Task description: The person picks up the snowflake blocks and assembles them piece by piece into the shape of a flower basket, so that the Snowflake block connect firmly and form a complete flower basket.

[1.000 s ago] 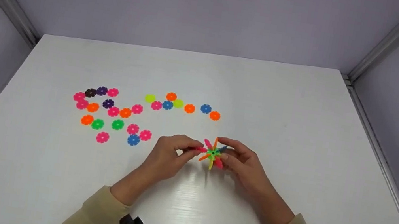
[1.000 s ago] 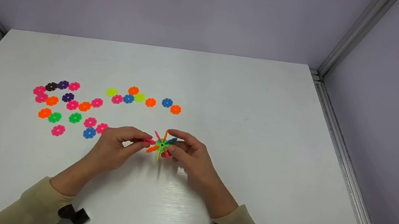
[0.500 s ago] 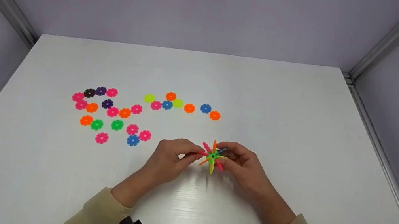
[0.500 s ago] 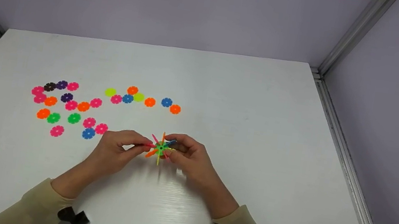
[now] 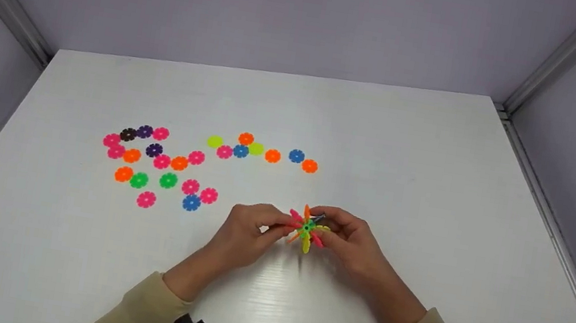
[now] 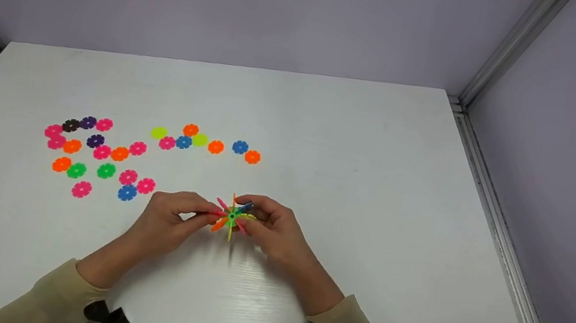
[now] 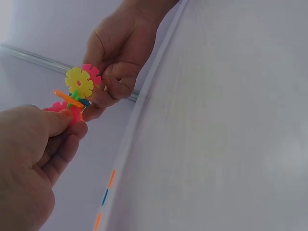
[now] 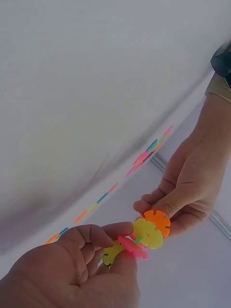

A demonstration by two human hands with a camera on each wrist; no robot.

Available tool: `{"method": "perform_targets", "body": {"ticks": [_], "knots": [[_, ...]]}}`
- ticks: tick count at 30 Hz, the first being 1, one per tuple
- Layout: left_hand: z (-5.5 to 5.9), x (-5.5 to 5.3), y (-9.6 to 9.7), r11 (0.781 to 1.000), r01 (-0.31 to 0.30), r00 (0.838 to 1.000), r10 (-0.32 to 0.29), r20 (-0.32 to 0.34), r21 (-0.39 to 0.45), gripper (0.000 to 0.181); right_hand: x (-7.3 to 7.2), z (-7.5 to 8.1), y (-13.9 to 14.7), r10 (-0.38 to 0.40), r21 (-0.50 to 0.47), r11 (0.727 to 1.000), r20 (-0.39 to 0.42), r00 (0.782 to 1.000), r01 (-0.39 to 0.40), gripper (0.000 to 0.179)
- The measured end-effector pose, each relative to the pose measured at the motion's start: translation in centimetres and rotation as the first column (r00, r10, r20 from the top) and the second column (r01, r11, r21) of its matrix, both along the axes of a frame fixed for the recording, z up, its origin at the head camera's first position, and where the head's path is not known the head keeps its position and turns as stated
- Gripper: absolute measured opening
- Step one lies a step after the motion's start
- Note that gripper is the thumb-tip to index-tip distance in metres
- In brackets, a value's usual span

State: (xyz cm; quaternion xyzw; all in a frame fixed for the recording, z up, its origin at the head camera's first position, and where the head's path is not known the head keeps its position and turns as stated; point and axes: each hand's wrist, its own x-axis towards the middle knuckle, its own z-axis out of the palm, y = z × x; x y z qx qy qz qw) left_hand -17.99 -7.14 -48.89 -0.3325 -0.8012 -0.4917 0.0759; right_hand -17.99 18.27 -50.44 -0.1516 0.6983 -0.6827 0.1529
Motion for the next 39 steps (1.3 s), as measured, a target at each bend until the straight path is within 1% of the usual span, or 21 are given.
{"method": "perform_targets", "body": {"ticks": [3, 5, 7, 10, 13, 16, 21, 24, 26, 27, 29, 32, 34, 35, 37, 39], "knots": [[-0.2, -0.1, 0.1, 1.0, -0.014, 1.0, 0.014, 0.024, 0.011, 0.025, -0.1, -0.1, 0.0, -0.011, 0.008, 1.0, 0.005, 1.0, 0.01, 0.039], [-0.3, -0.2, 0.1, 0.999, -0.029, 0.999, 0.028, 0.042, 0.02, 0.025, -0.2, -0.2, 0.1, -0.014, -0.005, 1.0, 0.012, 1.0, 0.014, 0.041], [-0.4, -0.3, 0.1, 0.998, -0.049, 0.998, 0.048, 0.05, 0.027, 0.024, -0.2, -0.2, 0.1, -0.013, -0.041, 0.999, 0.037, 0.999, 0.015, 0.044], [-0.5, -0.4, 0.1, 0.996, -0.077, 0.996, 0.076, 0.051, 0.032, 0.024, -0.2, -0.1, 0.0, -0.007, -0.101, 0.995, 0.1, 0.995, 0.017, 0.05], [-0.6, -0.4, 0.0, 0.995, -0.095, 0.994, 0.093, 0.062, 0.034, 0.023, -0.3, 0.0, -0.2, -0.017, -0.115, 0.993, 0.149, 0.989, 0.034, 0.052], [-0.6, -0.5, 0.0, 0.996, -0.089, 0.992, 0.087, 0.09, 0.022, 0.022, -0.4, -0.1, -0.3, -0.042, -0.097, 0.994, 0.161, 0.986, 0.058, 0.049], [-0.3, -0.9, -0.3, 0.998, -0.053, 0.989, 0.056, 0.134, -0.021, 0.026, -0.7, -0.2, -0.4, -0.09, -0.098, 0.989, 0.176, 0.98, 0.109, 0.047], [0.0, -1.3, -1.1, 0.998, -0.05, 0.987, 0.057, 0.147, -0.049, 0.029, -0.9, -0.3, -0.5, -0.131, -0.096, 0.983, 0.207, 0.97, 0.153, 0.048], [0.3, -1.7, -2.0, 0.995, -0.064, 0.986, 0.074, 0.149, -0.07, 0.028, -0.9, -0.3, -0.6, -0.155, -0.094, 0.979, 0.229, 0.961, 0.18, 0.049], [0.5, -2.0, -2.7, 0.994, -0.077, 0.985, 0.088, 0.15, -0.078, 0.027, -0.9, -0.3, -0.6, -0.16, -0.099, 0.977, 0.244, 0.956, 0.189, 0.049], [0.9, -2.5, -4.2, 0.987, -0.119, 0.979, 0.134, 0.153, -0.105, 0.026, -1.0, -0.3, -0.7, -0.168, -0.106, 0.974, 0.263, 0.95, 0.202, 0.05], [1.2, -3.5, -6.7, 0.969, -0.193, 0.959, 0.219, 0.177, -0.155, 0.027, -1.0, -0.4, -0.7, -0.17, -0.131, 0.968, 0.285, 0.944, 0.213, 0.051], [1.1, -4.3, -8.3, 0.954, -0.231, 0.94, 0.269, 0.209, -0.192, 0.028, -1.0, -0.5, -0.6, -0.169, -0.146, 0.965, 0.283, 0.944, 0.217, 0.05], [1.0, -4.6, -9.0, 0.947, -0.243, 0.928, 0.291, 0.234, -0.212, 0.029, -1.0, -0.5, -0.6, -0.169, -0.154, 0.964, 0.283, 0.944, 0.219, 0.05], [0.8, -5.2, -10.2, 0.931, -0.255, 0.894, 0.329, 0.303, -0.26, 0.03, -1.0, -0.6, -0.5, -0.165, -0.168, 0.961, 0.28, 0.946, 0.217, 0.049], [0.6, -5.7, -11.2, 0.916, -0.249, 0.857, 0.359, 0.37, -0.313, 0.032, -1.1, -0.6, -0.5, -0.163, -0.17, 0.962, 0.27, 0.949, 0.213, 0.049]]}}
